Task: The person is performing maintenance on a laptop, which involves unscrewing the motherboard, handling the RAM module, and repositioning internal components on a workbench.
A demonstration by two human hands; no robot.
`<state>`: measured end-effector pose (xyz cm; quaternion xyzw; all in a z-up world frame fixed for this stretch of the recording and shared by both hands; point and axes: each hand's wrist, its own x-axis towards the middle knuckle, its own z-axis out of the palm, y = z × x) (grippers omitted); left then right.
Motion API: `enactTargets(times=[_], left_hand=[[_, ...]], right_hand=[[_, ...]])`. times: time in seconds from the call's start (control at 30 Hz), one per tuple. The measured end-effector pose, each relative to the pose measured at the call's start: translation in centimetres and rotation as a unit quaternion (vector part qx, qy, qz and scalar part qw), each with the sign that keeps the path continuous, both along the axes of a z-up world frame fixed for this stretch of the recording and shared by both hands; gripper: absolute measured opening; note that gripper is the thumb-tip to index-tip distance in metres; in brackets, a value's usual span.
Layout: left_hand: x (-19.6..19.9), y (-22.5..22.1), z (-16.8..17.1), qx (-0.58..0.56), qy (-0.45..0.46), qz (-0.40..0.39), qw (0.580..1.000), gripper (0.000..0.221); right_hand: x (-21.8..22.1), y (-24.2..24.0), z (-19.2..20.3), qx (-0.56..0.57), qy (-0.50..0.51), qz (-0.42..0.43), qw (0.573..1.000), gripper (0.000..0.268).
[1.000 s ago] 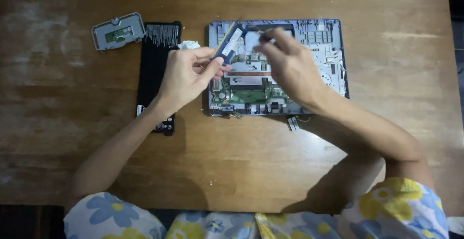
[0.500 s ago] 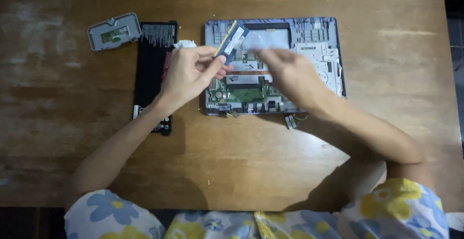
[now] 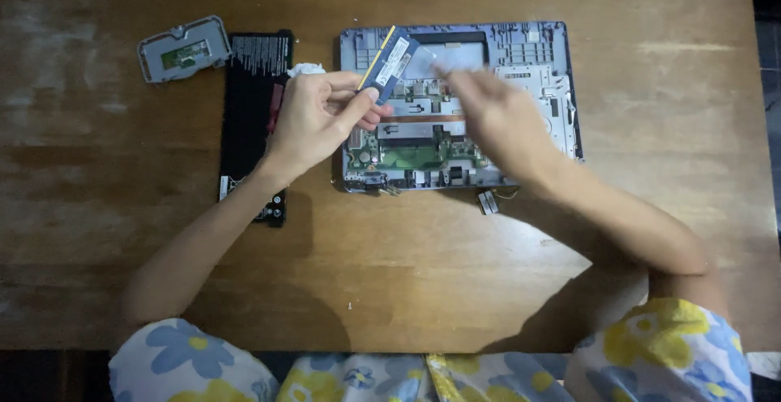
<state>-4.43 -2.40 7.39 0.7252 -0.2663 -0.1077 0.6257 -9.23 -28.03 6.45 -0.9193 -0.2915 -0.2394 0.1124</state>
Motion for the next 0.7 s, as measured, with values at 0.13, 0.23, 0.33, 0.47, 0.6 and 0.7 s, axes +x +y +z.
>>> enactTargets(times=[0.13, 0.23, 0.33, 0.47, 0.6, 0.7], left_hand=[[-0.3, 0.4, -0.1, 0.021, -0.031, -0.018, 0.999, 0.022], [-0.2, 1.0, -0.2, 0.035, -0.042, -0.020, 0.998, 0.025], [-0.3, 1.2, -0.3, 0.054, -0.083, 0.005, 0.995, 0.018], [-0.6, 1.5, -0.6, 0.104, -0.129, 0.010, 0.986, 0.020], [-0.6, 1.5, -1.9, 0.121, -0.216, 0.014, 0.969, 0.015], [-1.0, 1.8, -3.2, 0.144, -0.242, 0.021, 0.959, 0.022]], right_hand=[[0.2, -0.8, 1.5, 0.033, 0.051, -0.015, 0.998, 0.038], [-1.5, -0.2, 0.9, 0.031, 0.269, 0.133, 0.953, 0.023], [-2.3, 0.7, -0.3, -0.157, 0.191, 0.146, 0.958, 0.062], [-2.5, 0.5, 1.7, -0.321, 0.180, 0.052, 0.928, 0.042], [-1.8, 1.2, 2.3, -0.336, 0.291, 0.075, 0.893, 0.057], [-2.0, -0.4, 6.0, -0.235, 0.304, 0.045, 0.922, 0.042]])
